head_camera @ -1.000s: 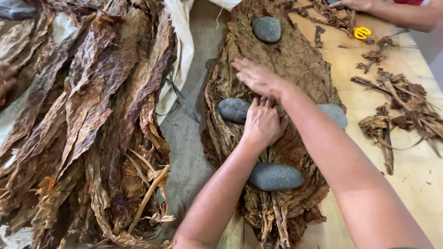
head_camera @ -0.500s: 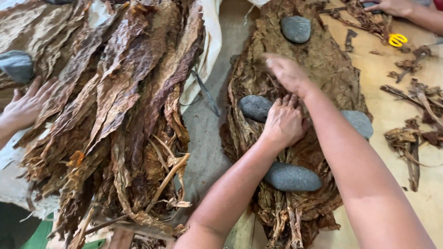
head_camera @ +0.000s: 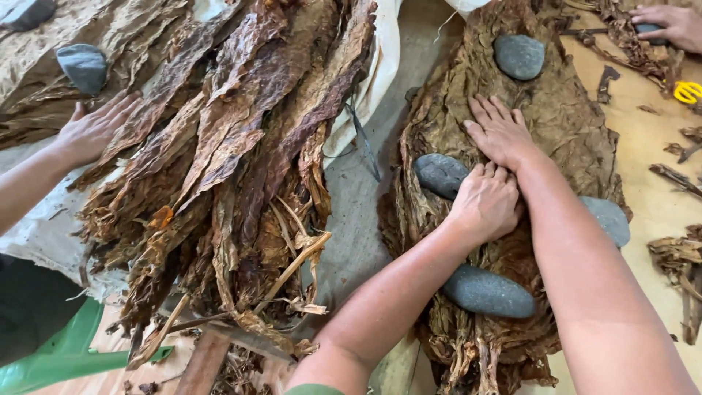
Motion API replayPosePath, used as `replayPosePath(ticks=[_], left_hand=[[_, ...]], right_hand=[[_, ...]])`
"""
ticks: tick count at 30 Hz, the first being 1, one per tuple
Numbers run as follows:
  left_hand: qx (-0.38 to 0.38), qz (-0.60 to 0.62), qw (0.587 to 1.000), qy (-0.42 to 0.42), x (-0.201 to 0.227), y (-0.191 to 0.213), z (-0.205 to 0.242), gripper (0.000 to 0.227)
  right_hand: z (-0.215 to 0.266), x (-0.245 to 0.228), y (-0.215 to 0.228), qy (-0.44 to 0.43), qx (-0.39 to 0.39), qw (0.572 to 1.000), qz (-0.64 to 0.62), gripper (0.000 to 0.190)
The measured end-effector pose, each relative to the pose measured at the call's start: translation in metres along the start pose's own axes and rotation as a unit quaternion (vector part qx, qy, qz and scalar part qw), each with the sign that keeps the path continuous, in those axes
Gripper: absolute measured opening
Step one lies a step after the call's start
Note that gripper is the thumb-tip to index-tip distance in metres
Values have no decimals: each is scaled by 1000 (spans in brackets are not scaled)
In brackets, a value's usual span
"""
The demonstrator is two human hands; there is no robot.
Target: The person places smooth stones on top of large dried leaves laid out on a table, then lifts and repositions the leaves to continue pressing them. The person repeatedly adjusts the stones and the leaves to maintain pressure across the surface.
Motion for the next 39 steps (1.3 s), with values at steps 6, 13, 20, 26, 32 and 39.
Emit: replayPosePath(ticks=[6, 13, 20, 26, 32, 39], left_hand=[[-16, 3, 1000, 3, 3, 42, 12, 63], [-70, -53, 996, -7, 1, 13, 7, 66], [35, -23, 999, -32, 1, 36, 10, 55], [-19, -29, 998, -45, 4, 41, 10, 53], [-7, -8, 999, -53, -1, 41, 12, 52], [60, 3, 996, -66, -2, 43, 11, 53]], right_hand=[[14, -5, 49, 60, 177, 936, -299, 57], [140, -26, 106, 150, 352, 828, -410, 16], [226, -79, 88, 85, 346, 931, -85, 38], [226, -101, 68, 134, 299, 945, -19, 39], [252, -111, 88, 125, 388, 910, -79, 31], [303, -263, 140, 297, 223, 819, -437, 47]])
Point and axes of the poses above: each hand's wrist, its own z-axis away from the middle knuckle, its own y-axis out of the back of the hand, x = y × z, the point moved 10 cm from there along -z, towards the middle knuckle, and after that the axes turned 10 degrees about y, right-handed, at the moved point
